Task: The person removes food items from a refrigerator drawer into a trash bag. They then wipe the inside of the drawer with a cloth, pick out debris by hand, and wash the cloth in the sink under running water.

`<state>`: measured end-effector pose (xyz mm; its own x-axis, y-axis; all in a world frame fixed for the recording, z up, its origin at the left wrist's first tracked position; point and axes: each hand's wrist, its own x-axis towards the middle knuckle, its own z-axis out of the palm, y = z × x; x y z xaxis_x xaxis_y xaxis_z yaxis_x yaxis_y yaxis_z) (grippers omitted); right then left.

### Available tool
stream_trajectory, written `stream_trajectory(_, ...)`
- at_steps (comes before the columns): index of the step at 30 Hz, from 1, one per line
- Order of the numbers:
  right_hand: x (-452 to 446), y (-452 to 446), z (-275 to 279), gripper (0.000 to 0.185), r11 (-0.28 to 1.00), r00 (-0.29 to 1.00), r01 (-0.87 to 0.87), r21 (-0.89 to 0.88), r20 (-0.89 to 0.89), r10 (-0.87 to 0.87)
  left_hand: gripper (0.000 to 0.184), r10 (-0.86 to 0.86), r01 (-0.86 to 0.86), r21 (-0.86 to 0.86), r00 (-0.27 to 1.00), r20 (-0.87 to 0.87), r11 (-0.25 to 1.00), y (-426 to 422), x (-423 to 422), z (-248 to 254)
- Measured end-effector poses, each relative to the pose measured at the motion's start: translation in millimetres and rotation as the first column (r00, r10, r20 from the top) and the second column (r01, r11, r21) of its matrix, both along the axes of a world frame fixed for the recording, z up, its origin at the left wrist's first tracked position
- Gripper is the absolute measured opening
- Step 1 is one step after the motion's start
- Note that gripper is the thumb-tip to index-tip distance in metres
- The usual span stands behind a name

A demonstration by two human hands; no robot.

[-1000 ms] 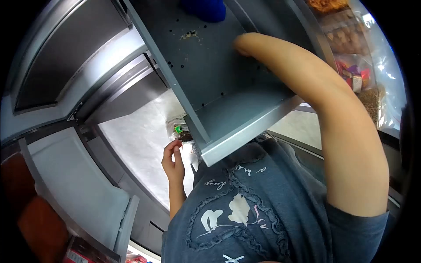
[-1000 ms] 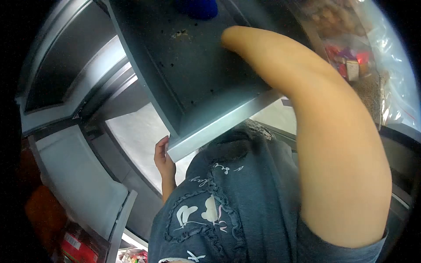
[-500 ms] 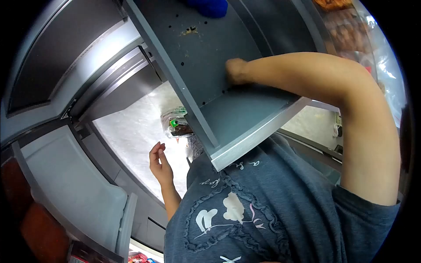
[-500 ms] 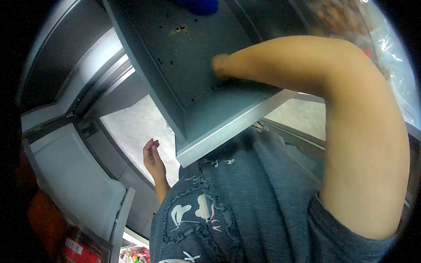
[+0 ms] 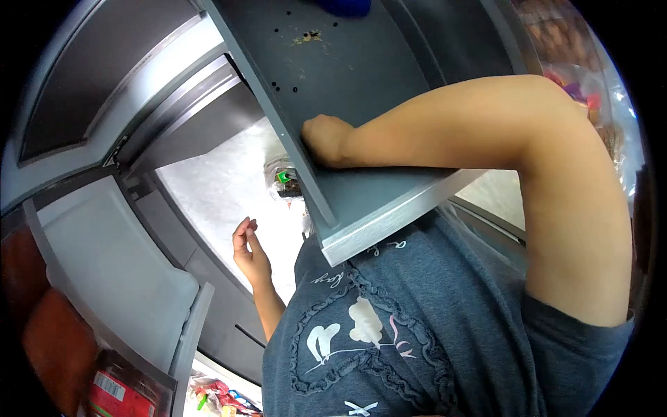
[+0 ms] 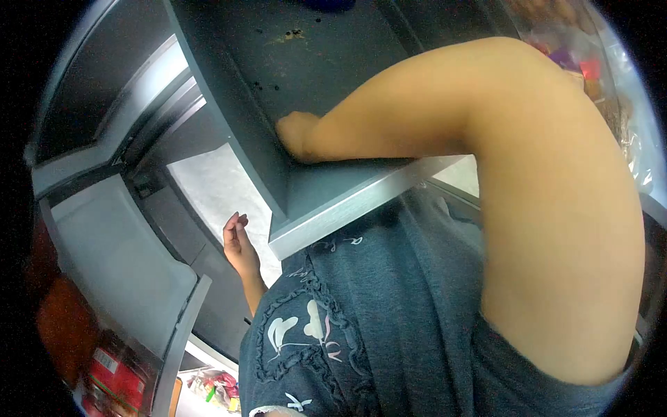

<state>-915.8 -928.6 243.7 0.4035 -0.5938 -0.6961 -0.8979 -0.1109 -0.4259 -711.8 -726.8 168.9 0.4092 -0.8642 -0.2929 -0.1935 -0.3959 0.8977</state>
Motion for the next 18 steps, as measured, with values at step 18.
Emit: stream_trajectory(18, -28.9, -43.1, -10.2, 0.019, 0.69, 0.785, -0.583, -0.428, -0.081, 0.614, 0.017, 0.022, -0.05, -0.282, 0.995, -0.102, 0.958, -29.6, -12.3, 48.0)
